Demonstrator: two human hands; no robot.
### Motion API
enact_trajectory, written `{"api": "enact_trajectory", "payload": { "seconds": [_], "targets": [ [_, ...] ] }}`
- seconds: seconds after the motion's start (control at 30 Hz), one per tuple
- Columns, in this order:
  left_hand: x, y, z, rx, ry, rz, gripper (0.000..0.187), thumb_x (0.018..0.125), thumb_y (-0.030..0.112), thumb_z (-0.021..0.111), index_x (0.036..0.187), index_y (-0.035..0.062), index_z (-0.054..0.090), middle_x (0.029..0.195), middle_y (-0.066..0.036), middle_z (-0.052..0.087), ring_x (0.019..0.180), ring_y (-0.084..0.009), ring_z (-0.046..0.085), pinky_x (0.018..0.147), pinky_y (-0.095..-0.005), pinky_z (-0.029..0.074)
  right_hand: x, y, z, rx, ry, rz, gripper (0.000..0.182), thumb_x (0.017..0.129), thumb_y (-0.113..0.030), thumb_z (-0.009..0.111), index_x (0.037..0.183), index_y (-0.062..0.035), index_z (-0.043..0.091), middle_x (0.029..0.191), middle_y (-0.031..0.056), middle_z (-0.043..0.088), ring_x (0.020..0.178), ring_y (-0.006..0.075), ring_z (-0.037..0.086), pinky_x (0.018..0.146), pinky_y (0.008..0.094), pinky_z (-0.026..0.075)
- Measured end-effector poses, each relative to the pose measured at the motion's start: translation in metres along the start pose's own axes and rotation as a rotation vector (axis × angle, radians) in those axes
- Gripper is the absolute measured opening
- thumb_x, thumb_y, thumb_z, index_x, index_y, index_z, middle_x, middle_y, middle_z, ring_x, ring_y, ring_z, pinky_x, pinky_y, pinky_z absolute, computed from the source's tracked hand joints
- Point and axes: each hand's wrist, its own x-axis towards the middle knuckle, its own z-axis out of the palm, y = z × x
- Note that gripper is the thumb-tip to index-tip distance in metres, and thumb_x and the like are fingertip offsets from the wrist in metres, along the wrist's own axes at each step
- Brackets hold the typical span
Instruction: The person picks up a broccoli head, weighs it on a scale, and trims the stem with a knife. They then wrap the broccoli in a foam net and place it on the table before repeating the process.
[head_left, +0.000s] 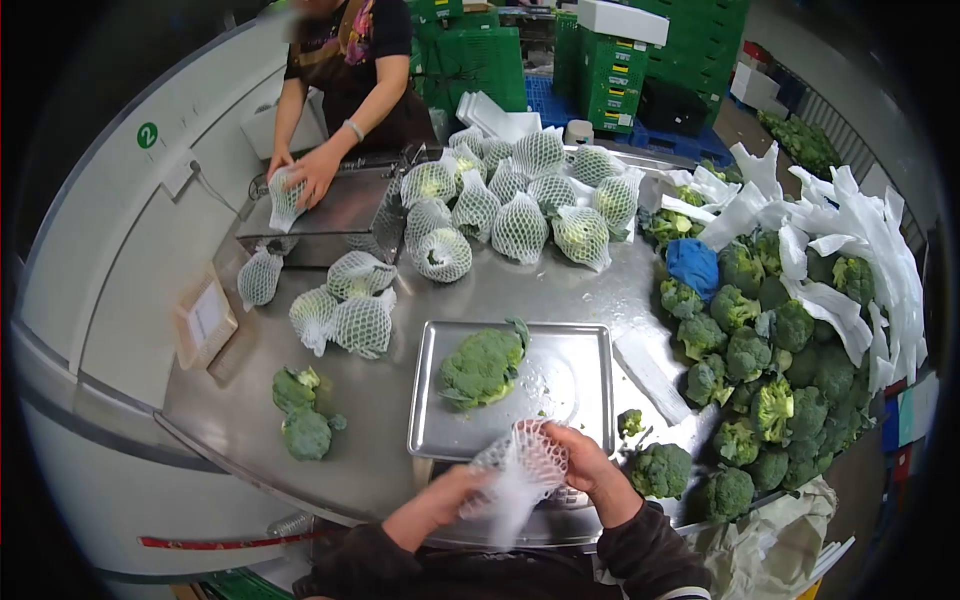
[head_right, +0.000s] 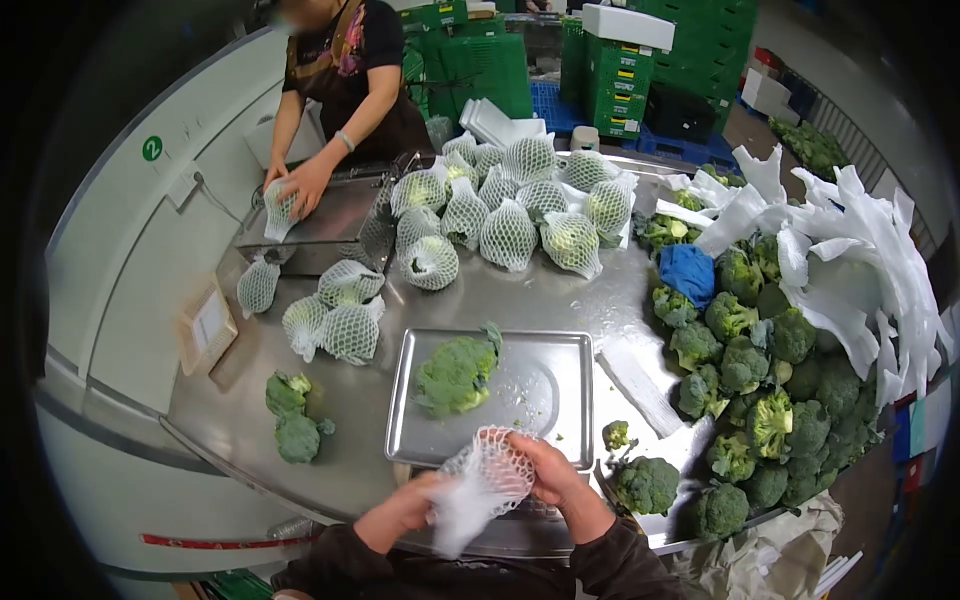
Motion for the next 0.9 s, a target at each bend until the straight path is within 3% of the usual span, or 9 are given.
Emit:
{"api": "enact_trajectory", "payload": {
  "seconds": [0.07, 0.17, 0.3, 0.4, 0.57, 0.63, 0.73, 0.8, 0.9],
  "targets": [
    [0.000, 0.033, -0.011, 0.170, 0.368, 0.254, 0.016, 0.087, 0.012, 0.058, 0.098, 0.0015, 0.063, 0.075, -0.004, 0.064, 0.053, -0.0073, 0.055, 0.043, -0.0206, 0.041, 0.013, -0.002, 0.000, -0.175, 0.078, 0.017, 0.033, 0.088, -0.017, 0.051, 0.114, 0.0037, 0.056, 0.099, 0.0111, 0.065, 0.087, 0.0206, 0.063, 0.078, 0.0299, 0.051],
    [0.000, 0.068, -0.016, 0.429, 0.582, 0.702, 0.022, 0.080, 0.005, 0.060, 0.100, -0.0014, 0.060, 0.070, -0.006, 0.063, 0.048, -0.0078, 0.054, 0.041, -0.0222, 0.040, 0.038, -0.007, 0.011, -1.199, 0.438, -0.811, 0.042, 0.073, -0.001, 0.056, 0.115, -0.0022, 0.058, 0.095, 0.0148, 0.064, 0.088, 0.0281, 0.062, 0.081, 0.0324, 0.048],
    [0.064, 0.085, -0.058, 0.675, 0.810, 1.092, 0.027, 0.081, 0.017, 0.061, 0.102, 0.0003, 0.058, 0.067, -0.003, 0.058, 0.046, -0.0075, 0.051, 0.038, -0.0227, 0.037, 0.092, -0.016, 0.017, -1.043, 0.794, -1.111, 0.037, 0.075, -0.003, 0.055, 0.112, -0.0039, 0.061, 0.095, 0.0153, 0.061, 0.091, 0.0296, 0.059, 0.087, 0.0343, 0.044],
    [0.061, 0.102, -0.048, 0.041, 0.373, 0.459, 0.028, 0.085, 0.026, 0.056, 0.100, 0.0024, 0.057, 0.068, -0.002, 0.056, 0.047, -0.0070, 0.048, 0.037, -0.0222, 0.034, 0.116, -0.016, 0.005, -0.876, 0.664, -0.882, 0.030, 0.079, -0.005, 0.053, 0.108, -0.0030, 0.062, 0.096, 0.0148, 0.060, 0.098, 0.0282, 0.057, 0.090, 0.0348, 0.041],
    [0.018, 0.078, -0.027, 0.006, 0.283, 0.877, 0.036, 0.085, 0.035, 0.053, 0.097, 0.0011, 0.056, 0.078, -0.006, 0.059, 0.064, -0.0099, 0.056, 0.055, -0.0228, 0.044, 0.020, -0.029, 0.061, -1.027, 0.289, -1.017, 0.018, 0.087, -0.010, 0.052, 0.094, -0.0014, 0.066, 0.086, 0.0088, 0.063, 0.079, 0.0178, 0.060, 0.072, 0.0279, 0.047],
    [-0.006, 0.075, -0.008, -0.039, 0.054, 0.969, 0.043, 0.086, 0.036, 0.050, 0.105, -0.0015, 0.054, 0.096, -0.014, 0.062, 0.091, -0.0204, 0.061, 0.084, -0.0328, 0.048, -0.020, -0.026, 0.078, -1.023, 0.050, -0.916, 0.021, 0.090, -0.014, 0.050, 0.094, -0.0012, 0.066, 0.081, 0.0068, 0.064, 0.074, 0.0148, 0.060, 0.066, 0.0267, 0.047],
    [-0.040, 0.066, 0.041, -0.274, -0.082, 0.692, 0.049, 0.086, 0.042, 0.047, 0.108, -0.0009, 0.054, 0.096, -0.015, 0.063, 0.087, -0.0225, 0.063, 0.084, -0.0356, 0.050, -0.045, -0.015, 0.083, -0.686, 0.074, -0.188, 0.026, 0.092, -0.018, 0.049, 0.094, -0.0001, 0.067, 0.078, 0.0066, 0.065, 0.066, 0.0126, 0.059, 0.059, 0.0249, 0.045],
    [-0.034, 0.045, 0.025, -0.419, -0.032, 0.373, 0.049, 0.088, 0.042, 0.044, 0.109, -0.0013, 0.055, 0.098, -0.016, 0.064, 0.087, -0.0244, 0.064, 0.085, -0.0377, 0.051, -0.035, -0.003, 0.067, -0.514, 0.135, -0.132, 0.031, 0.093, -0.024, 0.048, 0.102, 0.0008, 0.064, 0.078, 0.0102, 0.067, 0.060, 0.0132, 0.059, 0.049, 0.0210, 0.041],
    [-0.006, 0.000, -0.023, -0.577, -0.083, 0.119, 0.046, 0.092, 0.037, 0.040, 0.108, -0.0022, 0.057, 0.101, -0.016, 0.064, 0.089, -0.0262, 0.064, 0.087, -0.0396, 0.050, -0.042, 0.004, 0.040, -0.031, -0.280, 0.340, 0.040, 0.095, -0.026, 0.042, 0.124, 0.0016, 0.049, 0.088, 0.0181, 0.066, 0.062, 0.0186, 0.064, 0.036, 0.0195, 0.043]
  ]
}}
